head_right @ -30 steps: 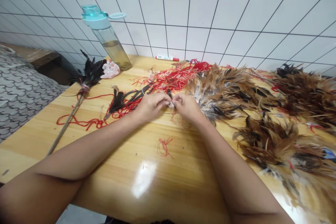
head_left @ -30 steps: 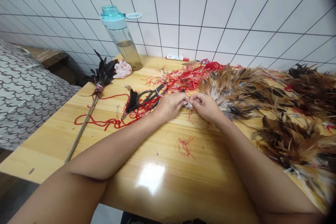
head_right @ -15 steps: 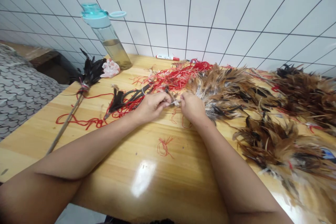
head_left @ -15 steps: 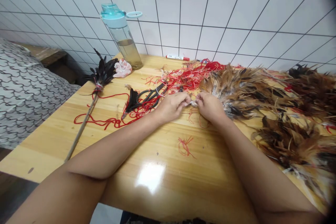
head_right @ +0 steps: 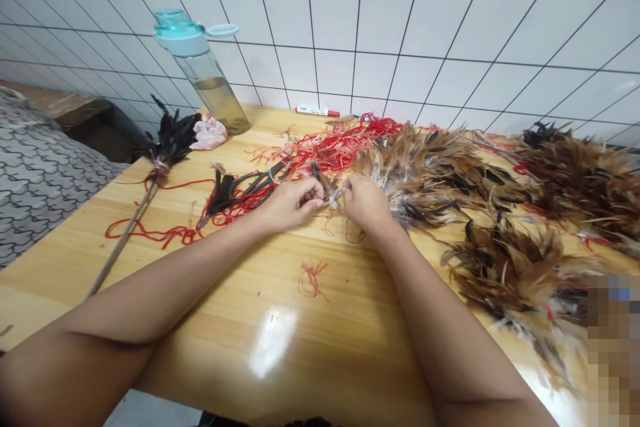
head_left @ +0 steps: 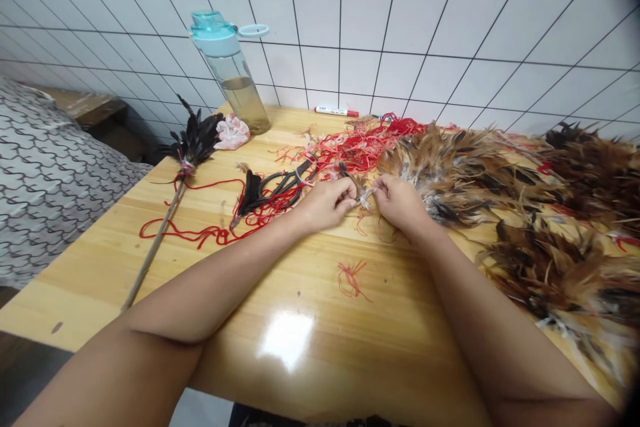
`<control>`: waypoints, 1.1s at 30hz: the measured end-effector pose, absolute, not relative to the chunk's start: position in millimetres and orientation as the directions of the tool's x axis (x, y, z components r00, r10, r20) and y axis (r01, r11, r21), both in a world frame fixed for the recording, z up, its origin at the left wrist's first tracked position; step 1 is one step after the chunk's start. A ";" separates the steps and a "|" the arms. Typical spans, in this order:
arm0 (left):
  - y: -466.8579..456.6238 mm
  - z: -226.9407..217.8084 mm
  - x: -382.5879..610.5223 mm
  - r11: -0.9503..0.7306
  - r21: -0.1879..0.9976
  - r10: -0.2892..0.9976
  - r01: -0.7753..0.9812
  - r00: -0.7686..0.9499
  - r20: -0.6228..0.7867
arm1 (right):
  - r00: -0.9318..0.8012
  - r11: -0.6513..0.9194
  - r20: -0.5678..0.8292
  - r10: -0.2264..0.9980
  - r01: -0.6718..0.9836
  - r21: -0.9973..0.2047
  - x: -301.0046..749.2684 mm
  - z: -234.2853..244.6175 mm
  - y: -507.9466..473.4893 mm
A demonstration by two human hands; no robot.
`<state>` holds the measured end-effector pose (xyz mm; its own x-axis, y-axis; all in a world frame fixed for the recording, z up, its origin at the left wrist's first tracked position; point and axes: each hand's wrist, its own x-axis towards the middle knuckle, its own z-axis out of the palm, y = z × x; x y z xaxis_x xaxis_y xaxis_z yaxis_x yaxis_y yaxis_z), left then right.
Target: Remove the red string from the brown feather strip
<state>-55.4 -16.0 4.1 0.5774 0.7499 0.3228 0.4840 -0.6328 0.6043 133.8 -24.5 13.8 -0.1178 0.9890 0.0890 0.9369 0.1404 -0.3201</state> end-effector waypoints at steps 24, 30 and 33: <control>-15.3 -3.7 -50.6 -0.545 0.558 0.829 0.626 0.500 0.249 | -0.055 0.054 0.011 0.998 0.886 -0.461 124.3 20.7 -31.0; -11.5 -5.2 -52.6 -0.638 0.465 0.769 0.614 0.543 0.337 | -0.034 0.041 0.022 0.999 0.845 -0.533 128.2 18.3 -28.7; -11.3 1.2 -54.7 -0.630 0.509 0.775 0.586 0.444 0.449 | -0.041 0.052 0.032 0.999 0.786 -0.616 130.3 20.5 -28.7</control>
<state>-54.7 -11.3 1.2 0.4437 0.7754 0.4494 0.5860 -0.6304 0.5091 130.3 -28.7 20.5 -0.0413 0.9986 0.0323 0.7858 0.0524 -0.6163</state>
